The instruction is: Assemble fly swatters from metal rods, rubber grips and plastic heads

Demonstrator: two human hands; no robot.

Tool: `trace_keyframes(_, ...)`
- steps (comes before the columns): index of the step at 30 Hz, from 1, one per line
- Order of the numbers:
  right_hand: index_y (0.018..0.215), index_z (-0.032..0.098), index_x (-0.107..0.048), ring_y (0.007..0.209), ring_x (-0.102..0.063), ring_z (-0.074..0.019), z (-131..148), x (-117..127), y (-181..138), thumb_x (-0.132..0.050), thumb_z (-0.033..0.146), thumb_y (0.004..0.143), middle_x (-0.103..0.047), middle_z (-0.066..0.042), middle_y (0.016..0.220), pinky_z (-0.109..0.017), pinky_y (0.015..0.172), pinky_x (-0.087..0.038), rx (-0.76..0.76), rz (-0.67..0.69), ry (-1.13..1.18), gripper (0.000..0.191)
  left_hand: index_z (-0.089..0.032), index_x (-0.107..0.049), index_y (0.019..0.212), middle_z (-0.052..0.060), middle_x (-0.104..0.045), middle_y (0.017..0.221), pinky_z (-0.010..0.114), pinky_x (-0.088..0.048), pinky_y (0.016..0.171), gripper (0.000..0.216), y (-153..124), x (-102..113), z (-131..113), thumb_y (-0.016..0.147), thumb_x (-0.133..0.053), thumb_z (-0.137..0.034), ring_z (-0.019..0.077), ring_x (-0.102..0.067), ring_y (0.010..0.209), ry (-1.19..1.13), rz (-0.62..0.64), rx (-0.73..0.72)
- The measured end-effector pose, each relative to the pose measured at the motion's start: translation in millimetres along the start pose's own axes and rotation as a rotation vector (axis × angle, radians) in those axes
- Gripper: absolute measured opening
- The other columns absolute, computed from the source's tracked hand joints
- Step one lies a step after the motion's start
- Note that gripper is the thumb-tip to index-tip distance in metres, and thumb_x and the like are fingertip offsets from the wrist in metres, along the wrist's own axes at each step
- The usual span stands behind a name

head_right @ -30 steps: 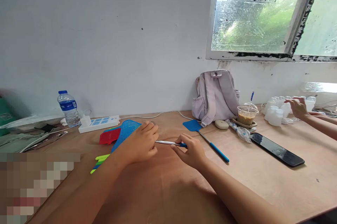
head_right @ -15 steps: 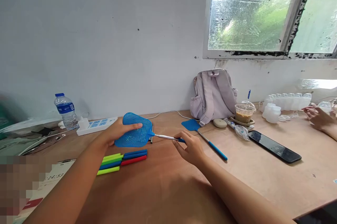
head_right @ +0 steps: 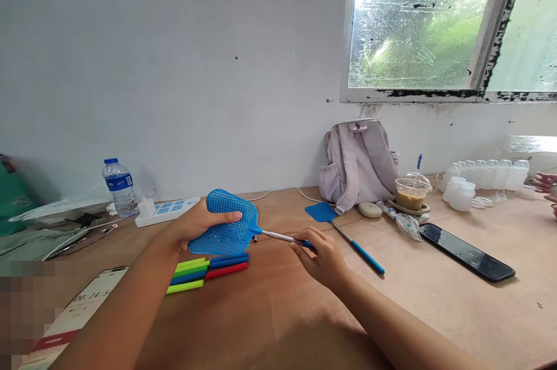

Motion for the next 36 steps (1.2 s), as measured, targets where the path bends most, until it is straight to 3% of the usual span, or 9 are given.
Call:
trace_keyframes(5, 0.076, 0.02, -0.055, 0.061, -0.054, -0.0136, -1.3, -5.2, 8.0, -0.052, 0.025, 0.08, -0.06, -0.001, 0.067, -0.023, 0.055, -0.04, -0.065, 0.032, -0.026, 0.007, -0.015, -0.059, 0.088, 0.005, -0.068, 0.077, 0.037, -0.052, 0.065, 0.05, 9.4, 0.1, 9.2, 0.05, -0.076, -0.041, 0.0223, -0.064, 0.069, -0.065, 0.022, 0.024)
trace_keyframes(7, 0.074, 0.021, -0.056, 0.061, -0.054, -0.0131, -8.8, -10.5, 11.2, -0.053, 0.028, 0.079, -0.061, 0.0, 0.067, -0.023, 0.055, -0.039, -0.115, 0.076, -0.057, 0.009, -0.015, -0.058, 0.094, 0.008, -0.067, 0.086, 0.036, -0.051, 0.067, 0.052, 18.8, 9.5, 12.3, 0.054, -0.073, -0.044, 0.0225, -0.064, 0.075, -0.028, -0.067, -0.033)
trace_keyframes(9, 0.074, 0.021, -0.057, 0.06, -0.055, -0.0128, -21.7, -12.3, 13.0, -0.054, 0.031, 0.079, -0.062, 0.001, 0.067, -0.023, 0.055, -0.039, -0.16, 0.109, -0.102, 0.012, -0.016, -0.054, 0.103, 0.01, -0.062, 0.104, 0.034, -0.05, 0.071, 0.054, 25.2, 23.9, 8.2, 0.061, -0.065, -0.048, 0.0215, -0.062, 0.084, -0.003, -0.224, -0.183)
trace_keyframes(11, 0.076, 0.022, -0.06, 0.062, -0.057, -0.0136, -41.4, -8.2, 12.4, -0.053, 0.034, 0.079, -0.064, 0.001, 0.07, -0.023, 0.057, -0.039, -0.211, 0.122, -0.176, 0.015, -0.019, -0.05, 0.11, 0.009, -0.054, 0.12, 0.031, -0.048, 0.076, 0.051, 24.3, 37.6, 1.1, 0.068, -0.058, -0.048, 0.0191, -0.059, 0.092, 0.03, -0.384, -0.347)
trace_keyframes(13, 0.078, 0.023, -0.063, 0.068, -0.06, -0.0159, -69.5, 2.0, 8.6, -0.052, 0.037, 0.079, -0.067, 0.0, 0.076, -0.024, 0.057, -0.039, -0.304, 0.129, -0.291, 0.017, -0.021, -0.049, 0.11, 0.007, -0.051, 0.122, 0.031, -0.046, 0.078, 0.046, 20.7, 44.8, -3.0, 0.071, -0.054, -0.045, 0.0176, -0.059, 0.091, 0.132, -0.472, -0.411)
trace_keyframes(19, 0.085, 0.024, -0.068, 0.077, -0.063, -0.0209, -159.9, 37.9, -19.9, -0.05, 0.033, 0.076, -0.07, -0.004, 0.086, -0.025, 0.056, -0.04, -0.726, 0.274, -0.585, 0.022, -0.021, -0.056, 0.089, 0.003, -0.061, 0.098, 0.028, -0.045, 0.072, 0.022, 11.6, 47.0, -12.1, 0.074, -0.047, -0.035, 0.017, -0.059, 0.079, 0.58, -0.592, -0.46)
trace_keyframes(25, 0.087, 0.021, -0.07, 0.085, -0.062, -0.0243, -180.7, 50.6, -30.0, -0.053, 0.029, 0.071, -0.069, -0.009, 0.093, -0.027, 0.06, -0.042, -0.826, 0.325, -0.684, 0.025, -0.022, -0.056, 0.076, 0.002, -0.062, 0.093, 0.027, -0.041, 0.064, 0.017, 15.6, 39.0, -9.2, 0.075, -0.041, -0.027, 0.0178, -0.058, 0.075, 1.025, -0.589, -0.446)
trace_keyframes(32, 0.081, 0.025, -0.071, 0.08, -0.063, -0.0258, -179.9, 51.1, -33.1, -0.055, 0.029, 0.068, -0.069, -0.008, 0.089, -0.028, 0.054, -0.04, -0.889, 0.395, -0.709, 0.021, -0.023, -0.06, 0.075, 0.002, -0.067, 0.078, 0.026, -0.037, 0.056, 0.019, 21.4, 45.9, 1.4, 0.073, -0.043, -0.031, 0.0206, -0.059, 0.072, 1.106, -0.44, -0.232)
trace_keyframes(36, 0.076, 0.024, -0.071, 0.078, -0.063, -0.0267, -176.2, 50.0, -33.0, -0.055, 0.027, 0.069, -0.069, -0.009, 0.084, -0.028, 0.053, -0.039, -0.9, 0.395, -0.745, 0.018, -0.022, -0.064, 0.074, 0.004, -0.068, 0.076, 0.027, -0.039, 0.058, 0.022, 32.6, 22.9, 20.7, 0.073, -0.043, -0.028, 0.0212, -0.061, 0.071, 1.193, -0.334, -0.215)
Point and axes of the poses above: each hand's wrist, its own y-axis towards the middle knuckle, its own x-axis out of the back of the hand, z = x × y, the point moved 7 cm from there along y, towards the middle knuckle
